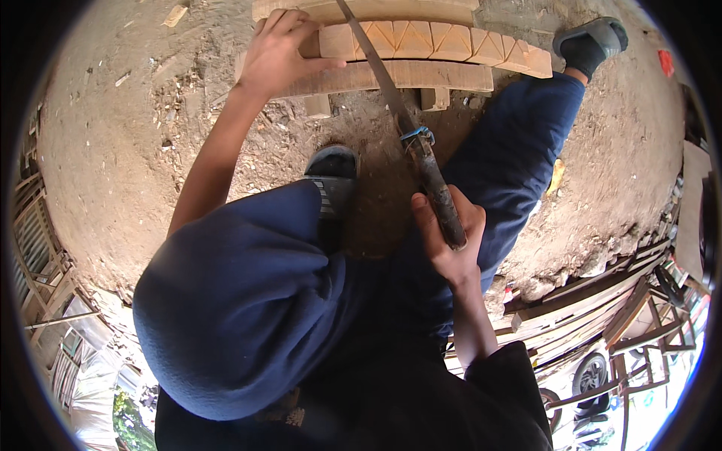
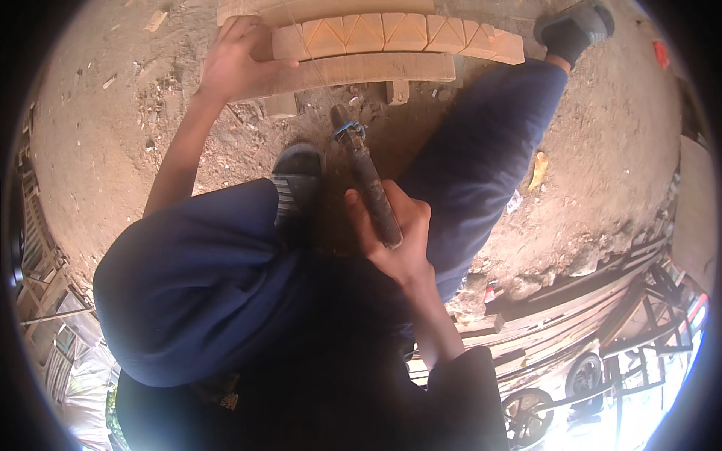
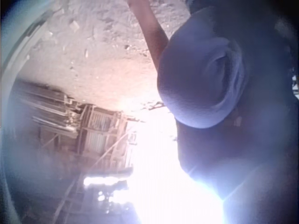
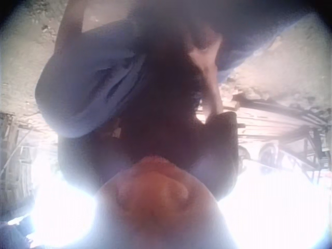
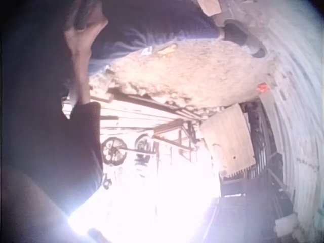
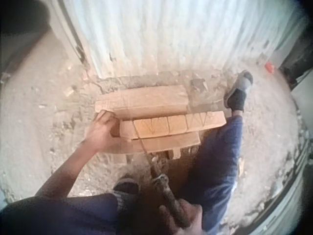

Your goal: The person sits on the ground and uses a chisel to carve a pattern into a piece of wood. The person holds the wood steady with one hand and strikes the chisel with the other to create grooves.

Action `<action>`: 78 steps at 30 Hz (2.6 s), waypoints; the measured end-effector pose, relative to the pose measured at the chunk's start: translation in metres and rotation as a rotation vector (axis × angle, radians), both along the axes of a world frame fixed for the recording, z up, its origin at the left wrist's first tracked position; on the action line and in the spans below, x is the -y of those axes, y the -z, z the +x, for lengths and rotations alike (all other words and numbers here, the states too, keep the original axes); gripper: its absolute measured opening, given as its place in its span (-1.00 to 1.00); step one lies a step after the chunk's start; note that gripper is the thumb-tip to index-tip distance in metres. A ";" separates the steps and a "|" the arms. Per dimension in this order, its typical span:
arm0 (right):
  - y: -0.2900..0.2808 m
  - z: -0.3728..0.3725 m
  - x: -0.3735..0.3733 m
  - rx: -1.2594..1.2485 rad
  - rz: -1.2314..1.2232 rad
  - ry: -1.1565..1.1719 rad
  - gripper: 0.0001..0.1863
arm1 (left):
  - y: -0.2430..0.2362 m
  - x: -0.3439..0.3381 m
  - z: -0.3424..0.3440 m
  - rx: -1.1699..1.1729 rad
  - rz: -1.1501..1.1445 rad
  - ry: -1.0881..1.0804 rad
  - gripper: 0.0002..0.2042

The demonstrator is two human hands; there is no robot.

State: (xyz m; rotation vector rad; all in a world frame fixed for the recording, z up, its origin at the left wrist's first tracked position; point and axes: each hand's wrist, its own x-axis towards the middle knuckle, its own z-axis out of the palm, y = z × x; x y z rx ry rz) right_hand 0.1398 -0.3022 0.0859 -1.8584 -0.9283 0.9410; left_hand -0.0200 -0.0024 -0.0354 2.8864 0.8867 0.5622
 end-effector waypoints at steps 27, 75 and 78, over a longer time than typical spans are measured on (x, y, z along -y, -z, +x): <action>0.024 -0.011 -0.020 -0.017 0.014 0.018 -0.71 | 0.013 -0.019 0.012 -0.094 -0.228 -0.179 -0.39; 0.006 -0.014 -0.032 -0.124 -0.026 -0.022 -0.75 | 0.021 -0.024 0.014 -0.086 -0.230 -0.192 -0.40; 0.009 -0.013 -0.026 -0.129 -0.017 -0.018 -0.75 | 0.019 -0.020 0.014 -0.032 -0.204 -0.197 -0.40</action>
